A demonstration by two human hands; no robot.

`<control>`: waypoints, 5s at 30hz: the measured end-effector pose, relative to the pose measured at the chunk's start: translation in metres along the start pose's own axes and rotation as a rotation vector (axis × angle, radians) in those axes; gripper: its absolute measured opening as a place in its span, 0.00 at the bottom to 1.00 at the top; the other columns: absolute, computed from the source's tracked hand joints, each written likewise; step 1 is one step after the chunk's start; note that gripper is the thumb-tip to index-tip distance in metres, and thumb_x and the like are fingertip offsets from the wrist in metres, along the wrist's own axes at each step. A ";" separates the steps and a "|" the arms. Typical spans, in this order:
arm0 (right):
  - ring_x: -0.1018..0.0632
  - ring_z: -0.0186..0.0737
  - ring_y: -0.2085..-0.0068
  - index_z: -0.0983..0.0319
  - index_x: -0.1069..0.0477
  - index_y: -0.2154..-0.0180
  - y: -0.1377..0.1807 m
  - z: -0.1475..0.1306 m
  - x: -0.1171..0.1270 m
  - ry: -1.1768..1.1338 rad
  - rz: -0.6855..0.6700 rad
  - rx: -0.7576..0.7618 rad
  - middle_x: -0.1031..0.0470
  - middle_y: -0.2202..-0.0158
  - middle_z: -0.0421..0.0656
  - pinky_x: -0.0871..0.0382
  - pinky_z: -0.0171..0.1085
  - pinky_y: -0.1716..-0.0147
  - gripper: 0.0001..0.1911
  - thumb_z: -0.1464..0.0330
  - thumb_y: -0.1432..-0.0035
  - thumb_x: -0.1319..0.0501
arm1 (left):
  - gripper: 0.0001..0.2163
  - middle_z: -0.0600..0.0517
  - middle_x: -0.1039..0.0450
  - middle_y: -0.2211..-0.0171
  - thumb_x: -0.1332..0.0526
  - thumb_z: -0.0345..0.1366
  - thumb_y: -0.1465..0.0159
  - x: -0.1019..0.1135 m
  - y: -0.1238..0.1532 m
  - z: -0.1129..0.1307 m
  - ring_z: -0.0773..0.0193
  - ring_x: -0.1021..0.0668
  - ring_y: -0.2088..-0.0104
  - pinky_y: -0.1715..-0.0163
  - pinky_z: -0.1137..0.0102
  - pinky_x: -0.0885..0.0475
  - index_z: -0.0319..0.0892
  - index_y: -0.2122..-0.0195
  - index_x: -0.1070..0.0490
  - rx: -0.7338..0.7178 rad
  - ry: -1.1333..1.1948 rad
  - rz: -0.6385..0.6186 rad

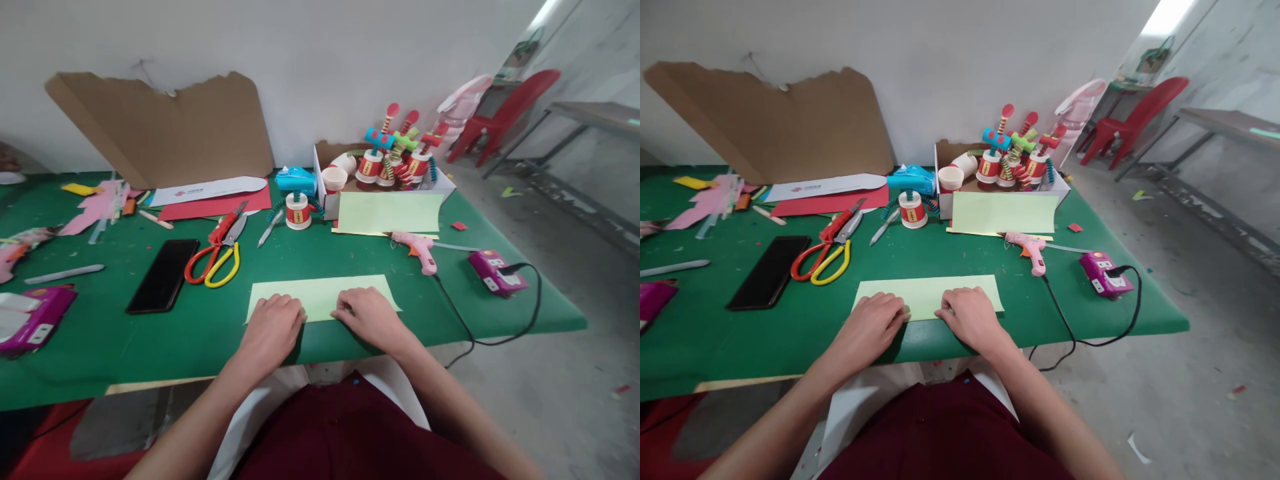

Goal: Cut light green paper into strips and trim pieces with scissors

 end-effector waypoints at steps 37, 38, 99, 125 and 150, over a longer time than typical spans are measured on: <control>0.27 0.38 0.67 0.61 0.28 0.71 0.000 0.002 -0.001 -0.025 0.032 0.004 0.24 0.70 0.41 0.45 0.36 0.66 0.09 0.65 0.40 0.38 | 0.11 0.46 0.26 0.65 0.51 0.34 0.32 0.003 -0.003 -0.001 0.55 0.25 0.61 0.64 0.63 0.36 0.41 0.67 0.31 -0.022 0.023 0.048; 0.27 0.38 0.67 0.61 0.28 0.71 0.000 0.002 -0.001 -0.025 0.030 0.003 0.24 0.70 0.41 0.45 0.36 0.66 0.09 0.65 0.40 0.38 | 0.11 0.47 0.26 0.65 0.51 0.34 0.32 0.003 -0.002 -0.001 0.55 0.25 0.62 0.64 0.63 0.36 0.41 0.67 0.31 -0.025 0.022 0.055; 0.26 0.39 0.65 0.62 0.24 0.69 0.007 -0.007 -0.009 -0.050 0.162 0.171 0.22 0.69 0.42 0.41 0.38 0.60 0.08 0.68 0.38 0.39 | 0.14 0.48 0.26 0.67 0.52 0.29 0.33 0.003 -0.003 0.002 0.58 0.28 0.63 0.64 0.64 0.38 0.40 0.68 0.28 -0.121 0.114 0.069; 0.21 0.40 0.60 0.57 0.24 0.64 0.046 0.051 0.008 -0.132 0.418 0.319 0.19 0.64 0.42 0.35 0.47 0.47 0.11 0.70 0.37 0.46 | 0.10 0.50 0.22 0.60 0.47 0.38 0.33 -0.009 0.049 -0.073 0.62 0.23 0.57 0.56 0.67 0.29 0.45 0.61 0.26 -0.188 0.425 0.451; 0.27 0.42 0.72 0.58 0.30 0.66 0.026 0.075 0.006 0.034 0.416 -0.194 0.28 0.76 0.40 0.41 0.36 0.70 0.11 0.62 0.38 0.48 | 0.12 0.53 0.37 0.78 0.51 0.42 0.37 -0.003 0.018 -0.083 0.60 0.33 0.72 0.71 0.68 0.41 0.46 0.76 0.49 0.289 0.177 0.327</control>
Point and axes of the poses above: each hand's wrist, its own y-axis away from the middle knuckle, its own x-axis out of the back of the hand, z = x × y, the point moved 5 cm from there along -y, towards the middle knuckle
